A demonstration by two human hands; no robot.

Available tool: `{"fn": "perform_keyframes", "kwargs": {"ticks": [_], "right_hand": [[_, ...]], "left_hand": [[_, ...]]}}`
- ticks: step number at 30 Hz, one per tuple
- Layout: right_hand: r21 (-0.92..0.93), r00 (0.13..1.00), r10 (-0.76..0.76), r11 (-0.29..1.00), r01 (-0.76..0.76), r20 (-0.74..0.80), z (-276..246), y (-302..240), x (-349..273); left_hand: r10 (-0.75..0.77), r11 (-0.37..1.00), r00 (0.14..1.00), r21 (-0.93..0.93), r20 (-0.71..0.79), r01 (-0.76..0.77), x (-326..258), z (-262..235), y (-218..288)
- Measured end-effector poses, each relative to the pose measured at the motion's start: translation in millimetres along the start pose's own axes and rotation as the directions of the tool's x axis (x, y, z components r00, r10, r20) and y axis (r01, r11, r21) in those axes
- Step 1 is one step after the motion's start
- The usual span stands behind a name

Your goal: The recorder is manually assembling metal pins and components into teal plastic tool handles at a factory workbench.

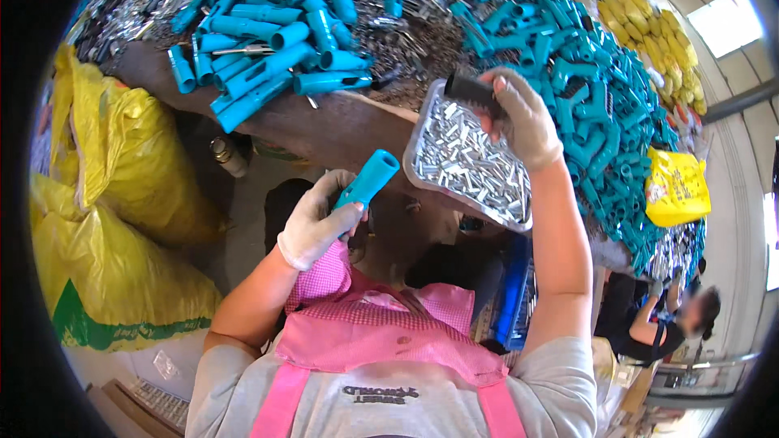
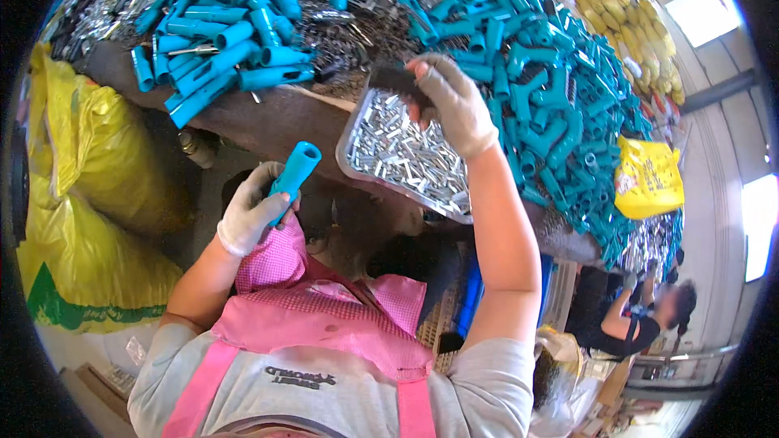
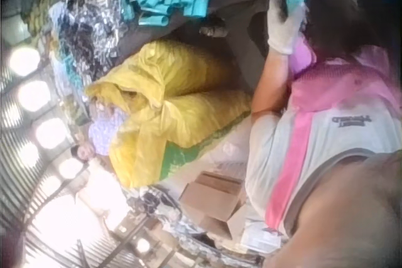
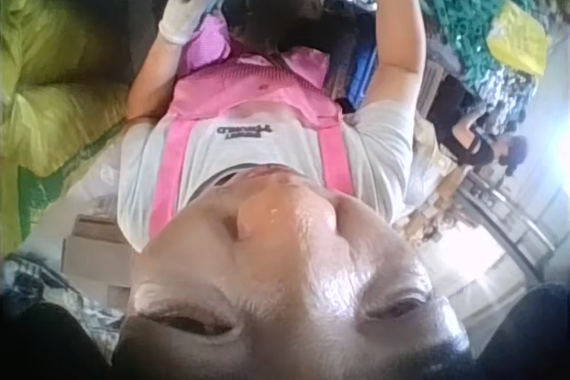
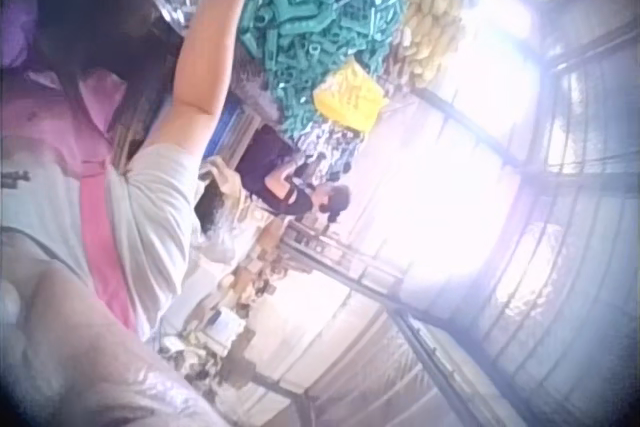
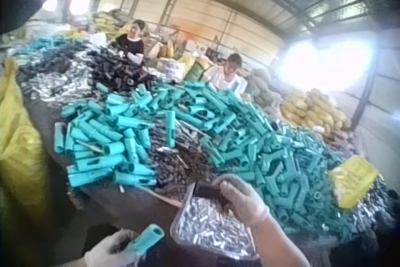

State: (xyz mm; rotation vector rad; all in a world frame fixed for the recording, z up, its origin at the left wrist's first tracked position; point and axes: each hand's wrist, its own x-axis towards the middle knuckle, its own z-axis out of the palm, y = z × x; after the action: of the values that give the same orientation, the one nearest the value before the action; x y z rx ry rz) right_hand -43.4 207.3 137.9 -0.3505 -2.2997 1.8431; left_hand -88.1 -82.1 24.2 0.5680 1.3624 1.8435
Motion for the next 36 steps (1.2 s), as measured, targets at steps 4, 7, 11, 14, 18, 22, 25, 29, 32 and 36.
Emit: {"fn": "perform_keyframes", "kwargs": {"ticks": [4, 7, 11, 14, 18, 22, 25, 29, 32, 36], "right_hand": [[-0.114, 0.995, 0.085, 0.989, -0.089, -0.043, 2.1, 13.0, -55.6], [-0.031, 0.976, 0.218, 0.975, -0.218, -0.017, 23.6, 18.1, -87.1], [-0.047, 0.977, 0.214, 0.976, -0.213, 0.023, 15.5, 29.1, -105.3], [0.087, 0.983, 0.091, 0.991, -0.106, 0.161, 12.1, 31.8, -117.7], [0.369, 0.975, -0.079, 0.929, -0.003, 0.207, 10.0, 41.2, -129.0], [0.431, 0.986, -0.16, 0.893, 0.13, 0.035, 21.5, 56.1, -140.0], [0.664, 0.967, -0.186, 0.703, 0.255, -0.174, 52.8, 71.5, -145.6], [0.566, 0.891, -0.271, 0.695, 0.444, -0.365, 29.4, 55.1, -149.0], [0.141, 0.964, -0.17, 0.97, 0.2, -0.202, -8.6, 54.6, -166.0], [-0.197, 0.988, -0.141, 0.969, 0.151, 0.063, -4.5, 45.3, -174.4]], "left_hand": [[0.207, 0.864, 0.973, 0.447, 0.103, -0.231, 16.1, 15.3, 0.2], [0.269, 0.724, 0.943, 0.605, 0.195, -0.331, 18.6, 34.8, 5.9], [0.195, 0.654, 0.947, 0.687, 0.254, -0.318, 13.8, 43.9, 5.2], [0.183, 0.659, 0.947, 0.682, 0.264, -0.317, 8.6, 48.5, 0.8], [0.057, 0.755, 0.971, 0.626, 0.233, -0.195, 6.3, 54.6, 7.5], [0.076, 0.759, 0.973, 0.62, 0.219, -0.199, 3.7, 63.4, 9.1], [0.147, 0.765, 0.955, 0.582, 0.258, -0.275, 4.5, 75.4, 5.0], [0.235, 0.702, 0.934, 0.618, 0.268, -0.354, 1.2, 74.3, 8.8], [0.245, 0.648, 0.942, 0.684, 0.228, -0.334, 1.0, 64.7, 15.0], [0.25, 0.48, 0.892, 0.752, 0.377, -0.452, 4.8, 70.0, 18.8]]}}
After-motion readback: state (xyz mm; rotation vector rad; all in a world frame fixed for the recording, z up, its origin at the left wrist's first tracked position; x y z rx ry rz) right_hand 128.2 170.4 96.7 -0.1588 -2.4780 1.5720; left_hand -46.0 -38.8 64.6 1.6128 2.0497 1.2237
